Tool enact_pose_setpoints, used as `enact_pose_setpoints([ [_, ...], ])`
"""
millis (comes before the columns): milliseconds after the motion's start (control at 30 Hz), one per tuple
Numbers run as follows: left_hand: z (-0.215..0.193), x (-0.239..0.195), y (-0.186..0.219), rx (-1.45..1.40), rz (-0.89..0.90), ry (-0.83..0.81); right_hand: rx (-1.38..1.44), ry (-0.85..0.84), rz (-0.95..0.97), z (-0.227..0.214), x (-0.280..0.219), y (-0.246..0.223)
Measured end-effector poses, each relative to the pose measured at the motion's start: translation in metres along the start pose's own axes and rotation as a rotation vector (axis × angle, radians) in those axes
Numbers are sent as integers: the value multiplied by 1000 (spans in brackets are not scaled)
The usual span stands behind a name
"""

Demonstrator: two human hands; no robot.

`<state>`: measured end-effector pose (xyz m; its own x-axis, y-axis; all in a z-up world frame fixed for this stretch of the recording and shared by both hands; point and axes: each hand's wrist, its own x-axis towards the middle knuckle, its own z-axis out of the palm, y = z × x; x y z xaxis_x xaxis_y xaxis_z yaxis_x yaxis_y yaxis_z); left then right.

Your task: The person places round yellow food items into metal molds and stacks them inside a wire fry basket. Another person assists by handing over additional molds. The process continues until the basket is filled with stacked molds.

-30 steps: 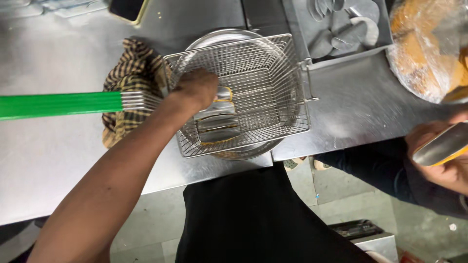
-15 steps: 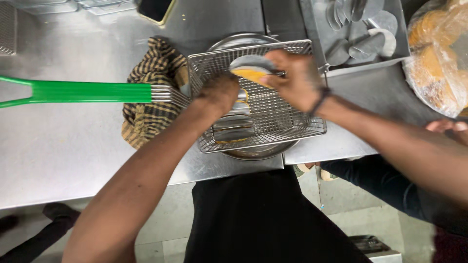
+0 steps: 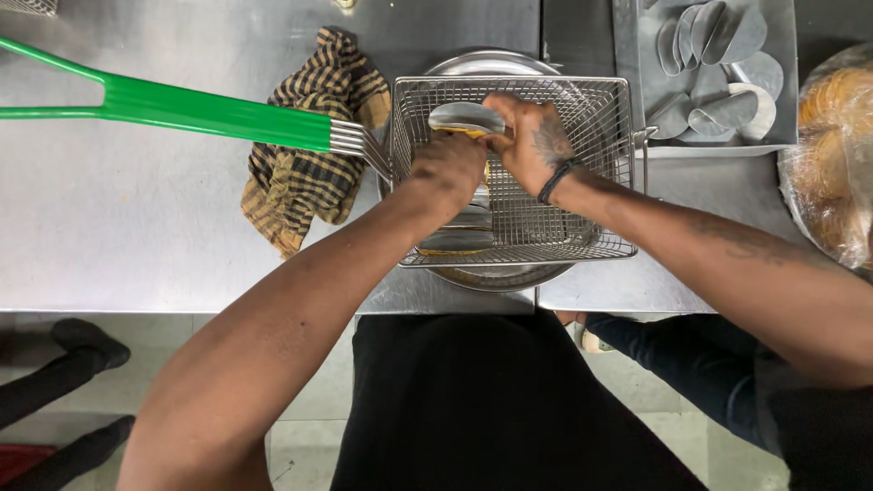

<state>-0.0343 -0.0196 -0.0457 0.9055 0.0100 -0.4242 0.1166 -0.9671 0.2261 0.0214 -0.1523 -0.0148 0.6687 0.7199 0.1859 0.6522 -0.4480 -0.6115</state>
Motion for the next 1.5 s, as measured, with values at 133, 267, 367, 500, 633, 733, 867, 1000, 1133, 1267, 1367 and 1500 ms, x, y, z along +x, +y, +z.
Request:
enact_pose_setpoints([
  [133,4,0,2,79,18,-10,0,-18,39,5,-3,4],
  [267,3,-4,2,86,19,16,-14,60,-105,10,-3,6],
  [367,-1,-8,3,73,16,14,124,8,-10,11,-4,6],
  [500,-4,-16,4,81,16,9,113,-41,98,14,-7,3],
  [633,-6,-21,5,102,30,30,147,-19,37,17,-8,2],
  [733,-4,-24,5,109,37,36,84,-24,-24,21,-8,7],
  [867,1,-23,5,141,58,52,-75,-7,-118,33,-4,23],
  [1000,7,-18,4,147,82,83,-80,-13,-167,40,-2,40],
  [1133,6,-16,3,57,43,90,-12,-108,-88,36,-4,47],
  [1267,2,-15,3,-21,60,104,-64,-39,-200,33,-6,44],
  [1367,-1,-13,0,-73,34,103,-82,-59,-169,30,0,41],
  [1500,6,-14,-6,-118,52,222,-161,-171,-95,32,4,38],
])
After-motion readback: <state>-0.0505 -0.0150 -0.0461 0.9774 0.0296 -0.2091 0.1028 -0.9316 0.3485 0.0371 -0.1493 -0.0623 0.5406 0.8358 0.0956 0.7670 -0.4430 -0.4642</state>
